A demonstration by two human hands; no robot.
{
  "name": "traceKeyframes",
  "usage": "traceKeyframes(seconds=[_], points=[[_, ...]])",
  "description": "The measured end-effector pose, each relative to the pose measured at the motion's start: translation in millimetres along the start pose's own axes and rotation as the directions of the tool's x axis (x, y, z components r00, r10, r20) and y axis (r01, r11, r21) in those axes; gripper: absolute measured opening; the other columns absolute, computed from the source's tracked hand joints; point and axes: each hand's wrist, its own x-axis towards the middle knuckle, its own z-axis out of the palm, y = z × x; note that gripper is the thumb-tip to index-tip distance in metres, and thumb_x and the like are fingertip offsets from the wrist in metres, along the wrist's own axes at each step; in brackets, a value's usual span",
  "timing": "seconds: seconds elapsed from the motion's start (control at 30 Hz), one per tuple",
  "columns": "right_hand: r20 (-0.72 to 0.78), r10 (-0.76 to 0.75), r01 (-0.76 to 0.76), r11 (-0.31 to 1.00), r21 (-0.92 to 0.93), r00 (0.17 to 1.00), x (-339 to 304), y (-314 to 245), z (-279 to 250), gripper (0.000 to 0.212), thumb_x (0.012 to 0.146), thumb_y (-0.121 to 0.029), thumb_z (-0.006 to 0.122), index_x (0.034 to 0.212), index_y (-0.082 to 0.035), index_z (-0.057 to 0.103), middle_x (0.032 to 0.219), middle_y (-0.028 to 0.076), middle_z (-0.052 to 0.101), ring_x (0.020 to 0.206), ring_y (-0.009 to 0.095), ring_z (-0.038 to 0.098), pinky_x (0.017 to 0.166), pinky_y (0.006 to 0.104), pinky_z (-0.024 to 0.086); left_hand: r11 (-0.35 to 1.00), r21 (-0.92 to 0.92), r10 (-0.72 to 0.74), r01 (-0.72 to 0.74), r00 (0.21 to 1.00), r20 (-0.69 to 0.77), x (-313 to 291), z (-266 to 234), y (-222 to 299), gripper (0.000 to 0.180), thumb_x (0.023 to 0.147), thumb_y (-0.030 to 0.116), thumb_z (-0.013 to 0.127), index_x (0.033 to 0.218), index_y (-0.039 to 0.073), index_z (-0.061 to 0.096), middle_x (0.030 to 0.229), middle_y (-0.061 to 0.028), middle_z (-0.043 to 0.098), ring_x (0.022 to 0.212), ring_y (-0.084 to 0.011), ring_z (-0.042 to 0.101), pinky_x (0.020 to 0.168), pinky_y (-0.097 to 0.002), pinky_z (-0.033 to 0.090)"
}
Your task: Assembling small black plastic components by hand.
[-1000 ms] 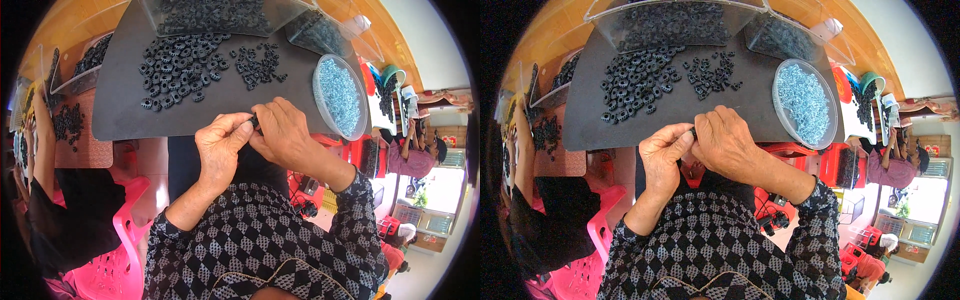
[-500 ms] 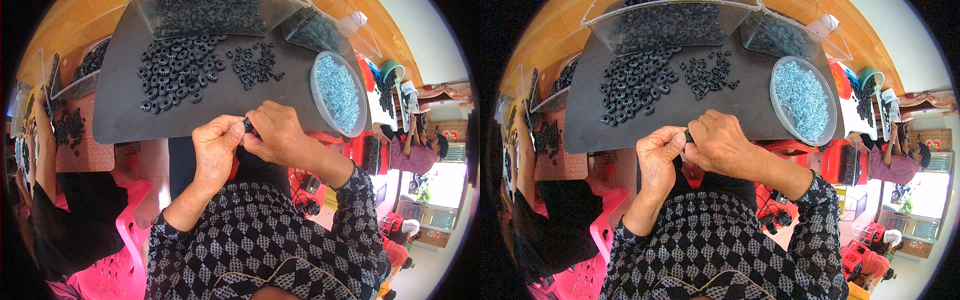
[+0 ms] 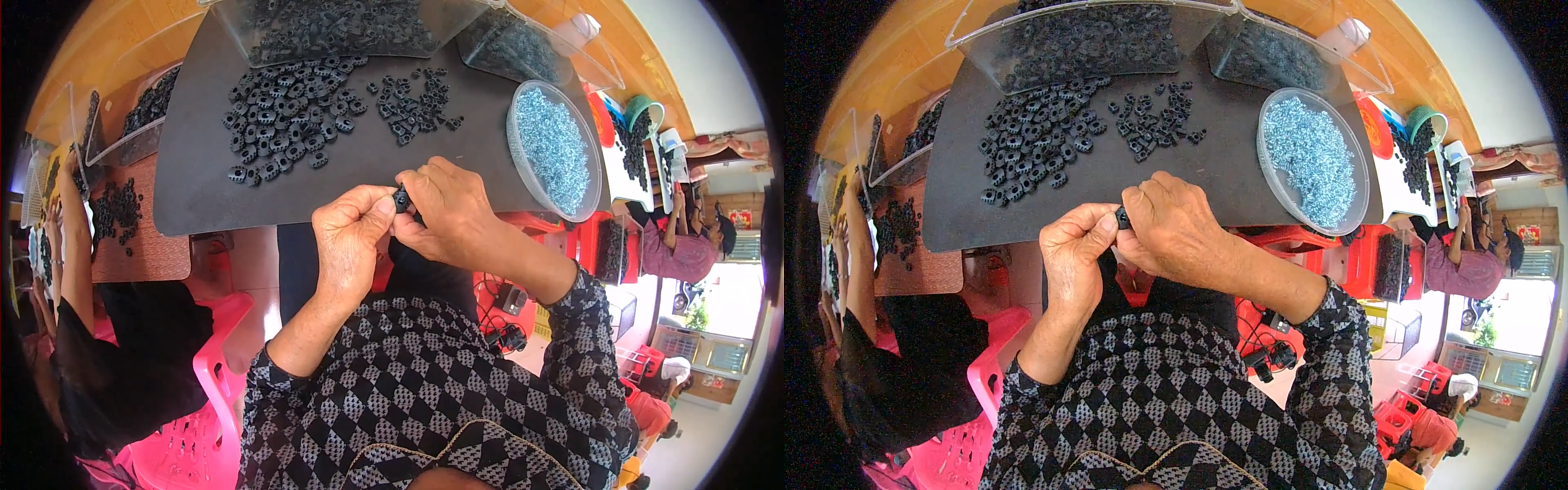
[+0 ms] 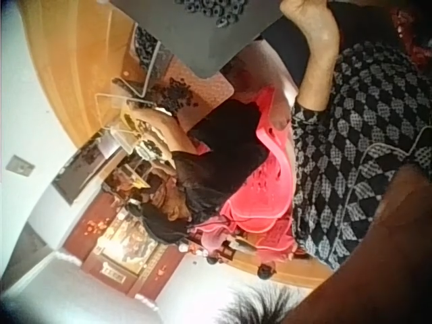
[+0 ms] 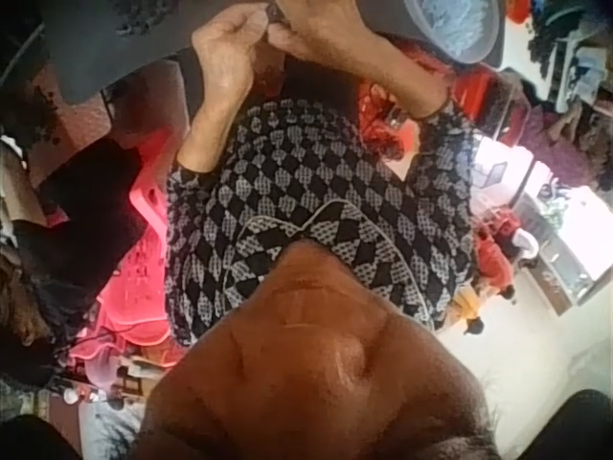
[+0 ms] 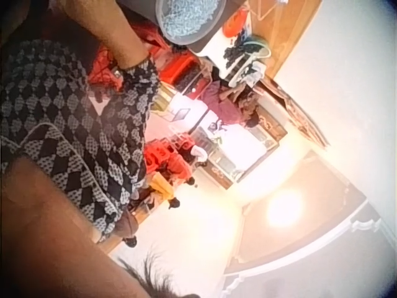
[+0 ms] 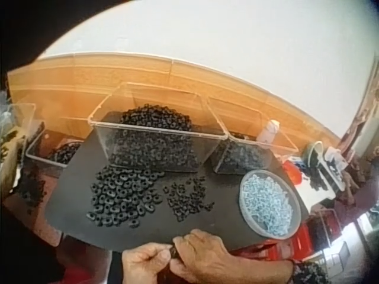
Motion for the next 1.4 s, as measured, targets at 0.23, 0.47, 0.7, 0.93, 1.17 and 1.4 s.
traceKeyframes(seconds=[0.23,0.47,0.7,0.93,1.17,1.4], points=[[-0.005,-0.014,0.013,0.999,-0.044,1.000,0.2,2.5,-9.8,0.026,0.062,-0.010,0.069,0.081,-0.001,0.052,0.067,0.009,0.049,0.061,0.026,0.051,0.052,0.0371,0.042,0.976,0.202,0.094,-0.086,0.995,-0.031,-5.1,4.7,-1.2,0.015,0.091,0.009,0.059,0.093,-0.004,0.066,0.072,0.0006,0.059,0.061,-0.0059,0.050,0.054,-0.0205,0.042],[-0.184,0.215,-0.246,0.955,-0.167,0.959,-1.1,37.6,-72.0,0.029,0.069,-0.010,0.074,0.094,-0.001,0.061,0.071,0.011,0.056,0.061,0.024,0.056,0.055,0.0352,0.046,0.102,0.823,0.803,-0.558,0.535,0.263,7.0,-39.5,15.1,0.030,0.066,-0.005,0.070,0.095,0.001,0.066,0.084,-0.0086,0.065,0.079,-0.0254,0.060,0.071,-0.0338,0.047],[-0.454,0.324,-0.488,0.817,-0.307,0.830,24.7,99.3,-130.5,0.025,0.078,-0.022,0.066,0.092,-0.002,0.062,0.069,0.014,0.060,0.062,0.025,0.060,0.060,0.0352,0.047,-0.397,0.871,0.698,-0.290,0.521,0.491,30.2,-48.0,22.5,0.034,0.064,0.012,0.076,0.097,0.009,0.066,0.091,-0.0033,0.061,0.085,-0.0210,0.055,0.083,-0.0412,0.038],[-0.354,0.475,-0.591,0.685,-0.427,0.806,39.6,188.4,-175.9,0.038,0.078,-0.031,0.063,0.098,0.001,0.066,0.082,0.017,0.068,0.073,0.024,0.064,0.069,0.0356,0.048,-0.482,0.816,0.589,-0.318,0.571,0.571,35.1,-39.2,20.1,0.023,0.067,0.010,0.069,0.089,0.006,0.064,0.085,-0.0050,0.056,0.081,-0.0238,0.052,0.084,-0.0450,0.037],[-0.318,0.516,-0.606,0.660,-0.444,0.795,54.7,200.2,-167.4,0.023,0.071,-0.019,0.063,0.072,0.004,0.063,0.078,0.025,0.063,0.073,0.037,0.063,0.064,0.0421,0.049,-0.484,0.765,0.541,-0.424,0.542,0.643,39.1,-26.3,9.9,0.020,0.068,0.006,0.059,0.088,0.002,0.061,0.084,-0.0086,0.053,0.078,-0.0253,0.050,0.083,-0.0456,0.038],[-0.341,0.456,-0.568,0.616,-0.545,0.822,52.4,197.4,-161.5,0.031,0.072,-0.021,0.064,0.085,0.008,0.061,0.076,0.027,0.061,0.076,0.040,0.063,0.067,0.0449,0.050,-0.460,0.757,0.522,-0.465,0.548,0.654,36.6,-20.3,4.7,0.023,0.068,0.005,0.063,0.090,0.000,0.062,0.086,-0.0098,0.052,0.078,-0.0258,0.050,0.081,-0.0437,0.039]])
